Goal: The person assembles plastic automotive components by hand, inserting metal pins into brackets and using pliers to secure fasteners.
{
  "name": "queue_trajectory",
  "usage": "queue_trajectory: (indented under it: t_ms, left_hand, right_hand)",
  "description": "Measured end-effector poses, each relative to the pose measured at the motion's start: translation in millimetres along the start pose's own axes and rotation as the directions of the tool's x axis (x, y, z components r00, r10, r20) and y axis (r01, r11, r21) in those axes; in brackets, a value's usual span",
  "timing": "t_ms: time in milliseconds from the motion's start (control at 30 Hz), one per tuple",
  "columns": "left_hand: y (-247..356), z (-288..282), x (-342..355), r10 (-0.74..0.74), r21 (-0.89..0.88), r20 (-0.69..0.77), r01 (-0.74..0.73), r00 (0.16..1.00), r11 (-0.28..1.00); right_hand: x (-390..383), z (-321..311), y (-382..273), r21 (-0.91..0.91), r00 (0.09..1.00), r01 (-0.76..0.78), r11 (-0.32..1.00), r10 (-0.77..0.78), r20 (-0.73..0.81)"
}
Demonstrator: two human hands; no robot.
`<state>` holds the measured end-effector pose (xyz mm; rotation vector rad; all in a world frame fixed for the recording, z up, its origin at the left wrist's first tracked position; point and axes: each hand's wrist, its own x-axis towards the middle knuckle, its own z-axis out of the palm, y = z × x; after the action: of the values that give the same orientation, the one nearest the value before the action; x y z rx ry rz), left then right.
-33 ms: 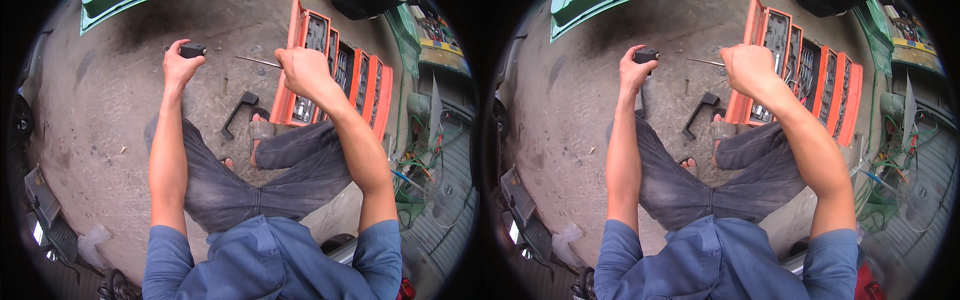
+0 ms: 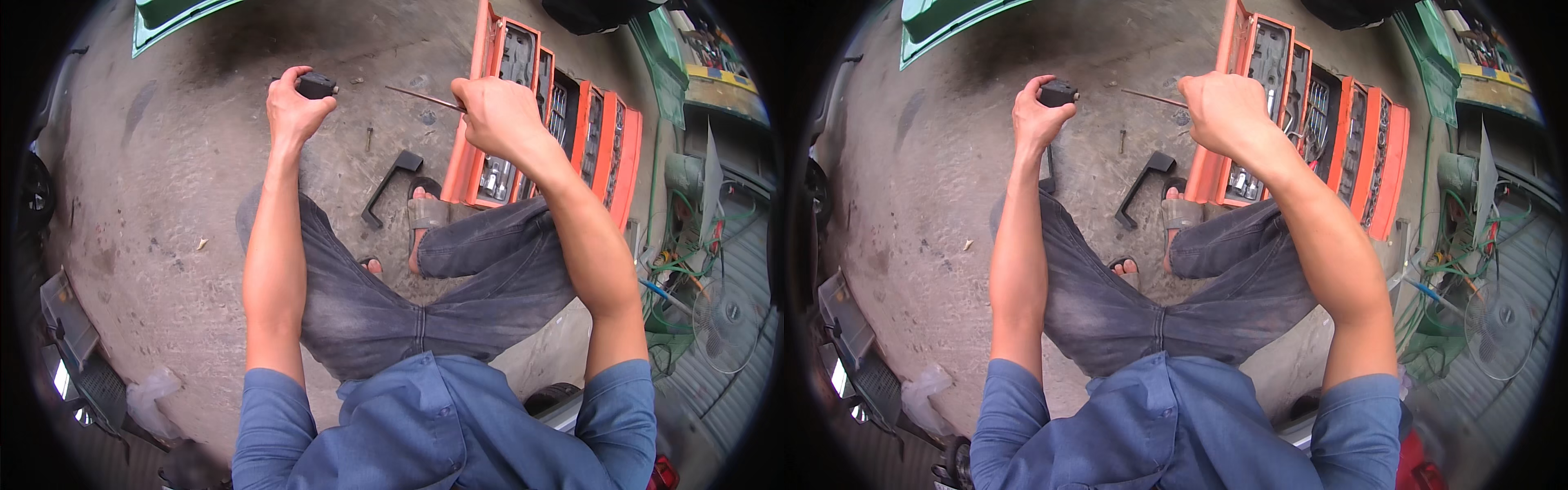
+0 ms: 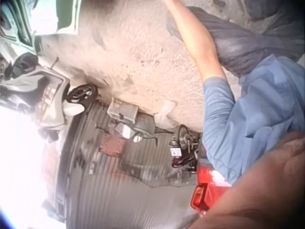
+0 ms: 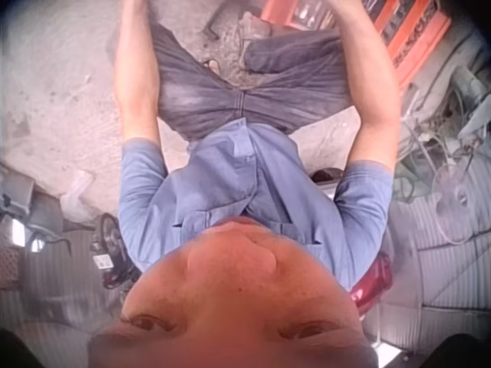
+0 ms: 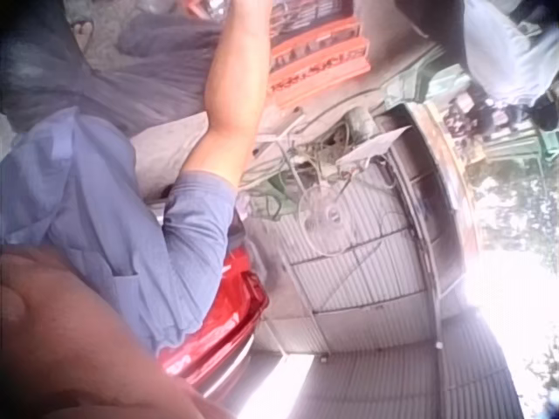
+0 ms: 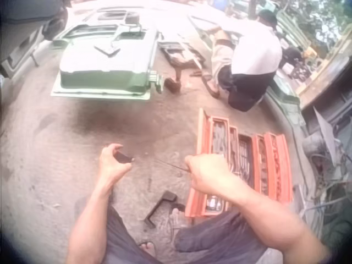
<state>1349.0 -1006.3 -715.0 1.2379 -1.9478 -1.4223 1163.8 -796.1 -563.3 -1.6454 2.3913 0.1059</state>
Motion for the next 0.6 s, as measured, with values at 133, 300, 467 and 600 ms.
queue_trajectory:
  t_ms: [133, 300, 467, 600]
  left_hand:
    - [12.9, 10.5, -12.4, 0.001, -0.031, 0.036, 0.0, 0.999, 1.0]
    - [38.5, 18.7, -34.8, 0.273, -0.213, 0.011, -0.264, 0.962, 0.941]
    - [72.9, 40.3, -67.9, 0.302, -0.415, -0.048, -0.294, 0.952, 0.861]
    - [78.7, 40.9, -71.3, 0.304, -0.518, -0.086, -0.303, 0.949, 0.8]
  right_hand:
    - [7.3, 11.5, 13.0, 0.281, 0.999, -0.048, 0.959, 0.046, 0.012]
    - [21.4, 18.7, -7.7, 0.812, 0.929, -0.364, 0.456, 0.24, 0.282]
    - [24.5, 13.1, -30.0, 0.927, 0.96, -0.262, 0.269, 0.167, 0.223]
    - [23.7, 9.3, -21.9, 0.903, 0.948, -0.316, 0.29, 0.14, 0.287]
